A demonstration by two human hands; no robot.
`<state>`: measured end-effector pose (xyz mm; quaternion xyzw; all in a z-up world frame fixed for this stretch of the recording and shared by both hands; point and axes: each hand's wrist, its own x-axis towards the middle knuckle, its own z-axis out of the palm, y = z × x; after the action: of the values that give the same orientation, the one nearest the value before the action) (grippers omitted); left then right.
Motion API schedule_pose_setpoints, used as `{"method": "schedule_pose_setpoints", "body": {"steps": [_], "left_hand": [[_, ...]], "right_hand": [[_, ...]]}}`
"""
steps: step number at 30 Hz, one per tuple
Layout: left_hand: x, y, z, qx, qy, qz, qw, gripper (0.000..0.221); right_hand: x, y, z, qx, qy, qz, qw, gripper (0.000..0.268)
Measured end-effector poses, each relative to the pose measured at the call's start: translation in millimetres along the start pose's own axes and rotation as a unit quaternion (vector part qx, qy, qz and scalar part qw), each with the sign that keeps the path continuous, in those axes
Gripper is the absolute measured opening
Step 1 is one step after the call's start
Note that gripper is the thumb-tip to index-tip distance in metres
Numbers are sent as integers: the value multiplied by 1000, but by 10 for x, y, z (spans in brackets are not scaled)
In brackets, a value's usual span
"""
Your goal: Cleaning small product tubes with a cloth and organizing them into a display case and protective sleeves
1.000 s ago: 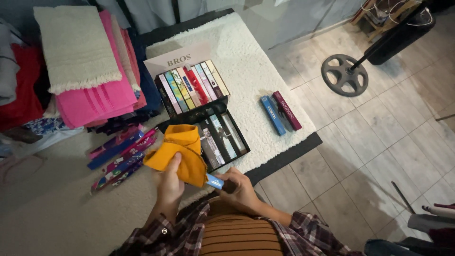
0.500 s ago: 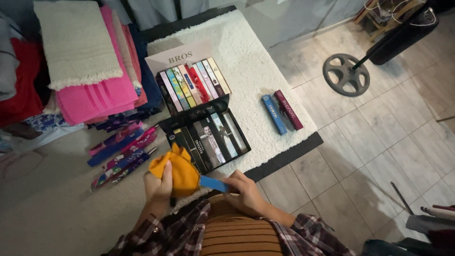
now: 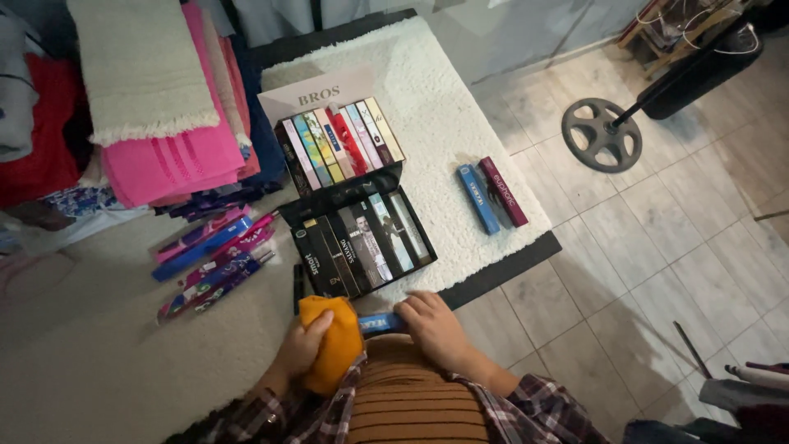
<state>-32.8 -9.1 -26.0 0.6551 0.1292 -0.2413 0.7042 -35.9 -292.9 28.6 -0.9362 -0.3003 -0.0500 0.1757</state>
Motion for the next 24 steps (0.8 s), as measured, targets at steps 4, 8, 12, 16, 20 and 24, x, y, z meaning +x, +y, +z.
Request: {"method": "schedule_pose_setpoints", "body": {"steps": [4, 8, 12, 16, 20, 24], "left_hand": [[-47, 151, 128, 67, -23, 31, 997, 43], [20, 33, 148, -161, -124, 110, 973, 64], [7, 183, 249, -97, -58, 170, 979, 50], [648, -495, 20, -135, -80, 131, 979, 60], [933, -578, 160, -167, -63, 174, 968, 46], [313, 504, 573, -372, -240, 225, 868, 40]], "right_hand": [[-25, -50, -49, 38, -67, 18, 997, 35], [3, -77, -156, 94, -139, 53, 984, 38], [-5, -64, -110, 130, -139, 80, 978, 30], [-17, -89, -112, 179, -134, 95, 970, 28], [-2, -130, -71, 267, -36, 133, 954, 38], [-27, -76, 12, 334, 50, 159, 928, 36]]}}
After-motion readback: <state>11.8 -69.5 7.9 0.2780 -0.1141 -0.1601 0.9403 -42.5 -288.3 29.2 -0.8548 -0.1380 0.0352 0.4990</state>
